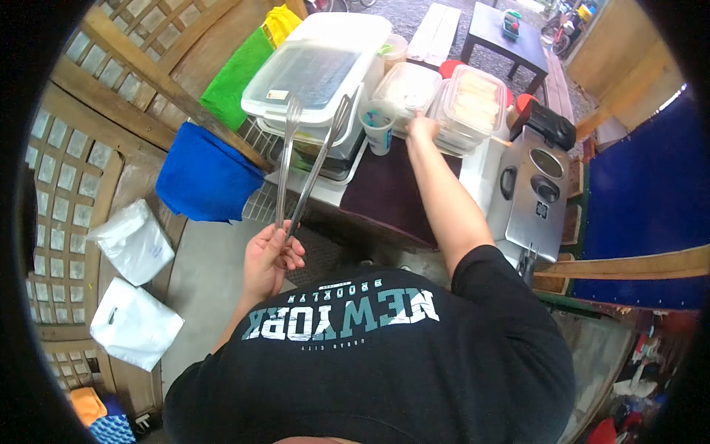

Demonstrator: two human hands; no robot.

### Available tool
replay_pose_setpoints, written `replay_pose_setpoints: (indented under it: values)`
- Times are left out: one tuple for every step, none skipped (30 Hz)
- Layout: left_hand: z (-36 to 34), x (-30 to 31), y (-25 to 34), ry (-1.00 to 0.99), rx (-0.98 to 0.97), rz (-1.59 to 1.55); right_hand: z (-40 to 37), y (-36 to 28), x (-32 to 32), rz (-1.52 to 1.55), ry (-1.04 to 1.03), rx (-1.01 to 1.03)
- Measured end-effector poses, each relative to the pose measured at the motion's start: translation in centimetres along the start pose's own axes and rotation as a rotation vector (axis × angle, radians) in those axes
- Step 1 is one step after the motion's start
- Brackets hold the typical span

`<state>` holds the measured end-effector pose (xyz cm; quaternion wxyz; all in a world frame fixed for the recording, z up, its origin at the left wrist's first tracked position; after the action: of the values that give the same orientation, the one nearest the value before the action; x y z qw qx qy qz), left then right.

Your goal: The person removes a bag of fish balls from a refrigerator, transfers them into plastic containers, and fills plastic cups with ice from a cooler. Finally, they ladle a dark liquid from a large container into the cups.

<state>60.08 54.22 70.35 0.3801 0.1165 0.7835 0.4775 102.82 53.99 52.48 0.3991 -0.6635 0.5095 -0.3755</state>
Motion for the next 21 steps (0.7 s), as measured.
replay_pose_setpoints:
  values:
    - [0.1,-0.2,-0.2,-0.003,0.009,0.001,-0.1,0.6,-0.5,0.125,-0.008,-0.054]
    - [0.2,-0.3,-0.4,-0.004,0.015,0.000,0.3,1.8,-1.2,0.250,-0.015,-0.108]
    - [0.2,-0.5,-0.5,-0.006,0.020,0.000,0.9,3.1,-1.7,0.378,-0.024,-0.161]
    - [0.4,-0.7,-0.5,-0.007,0.021,0.000,1.6,3.7,-2.0,0.431,-0.075,-0.179]
    - [0.4,-0.9,-0.6,-0.014,0.028,0.002,1.7,3.7,-1.6,0.456,-0.064,-0.177]
    - [0.4,-1.0,-0.6,-0.020,0.034,0.004,1.8,3.7,-1.4,0.482,-0.056,-0.174]
    - [0.4,-1.1,-0.6,-0.023,0.040,0.007,1.7,3.8,-1.2,0.505,-0.049,-0.174]
    - [0.4,-1.2,-0.7,-0.024,0.048,0.016,1.3,3.7,-0.8,0.491,-0.045,-0.169]
    - [0.4,-1.4,-0.8,-0.024,0.054,0.027,0.9,3.5,-0.5,0.477,-0.042,-0.165]
    - [0.4,-1.6,-0.7,-0.025,0.058,0.040,0.6,3.1,-0.4,0.467,-0.042,-0.159]
    - [0.5,-1.7,-0.7,-0.025,0.065,0.043,0.9,3.3,-0.7,0.477,-0.066,-0.157]
    - [0.5,-1.8,-0.8,-0.025,0.075,0.045,1.1,3.5,-0.9,0.485,-0.088,-0.155]
    - [0.5,-2.0,-1.0,-0.025,0.087,0.045,1.4,3.8,-0.9,0.491,-0.108,-0.154]
    - [0.6,-2.2,-1.0,-0.031,0.084,0.053,0.4,4.1,-0.9,0.528,-0.163,-0.252]
    - [0.7,-2.4,-1.1,-0.052,0.098,0.045,-1.8,3.5,-0.3,0.567,-0.218,-0.349]
    - [0.7,-2.4,-1.3,-0.075,0.108,0.037,-4.4,2.7,0.3,0.607,-0.276,-0.442]
    - [0.9,-2.5,-1.4,-0.097,0.116,0.029,-5.9,0.9,2.4,0.493,-0.314,-0.300]
    - [1.0,-2.4,-1.7,-0.104,0.120,0.025,-7.5,-0.7,4.8,0.376,-0.348,-0.158]
    - [1.4,-2.4,-1.8,-0.111,0.117,0.044,-8.4,-3.9,8.8,0.171,-0.166,0.135]
    - [1.5,-2.4,-2.0,-0.116,0.120,0.060,-9.2,-7.3,12.3,0.134,0.025,0.425]
    - [1.5,-2.4,-2.3,-0.121,0.127,0.074,-10.1,-11.2,16.2,-0.052,0.364,0.929]
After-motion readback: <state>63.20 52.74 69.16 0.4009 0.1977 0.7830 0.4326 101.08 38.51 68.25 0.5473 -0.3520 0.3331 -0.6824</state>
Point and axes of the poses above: each hand's wrist, its own z-axis towards the middle knuckle, its own x-axis out of the back of the hand, y = z × x, the point moved 10 cm from there along z, towards the middle knuckle, and after that the axes turned 8 degrees about -z, right-handed, at the moved point
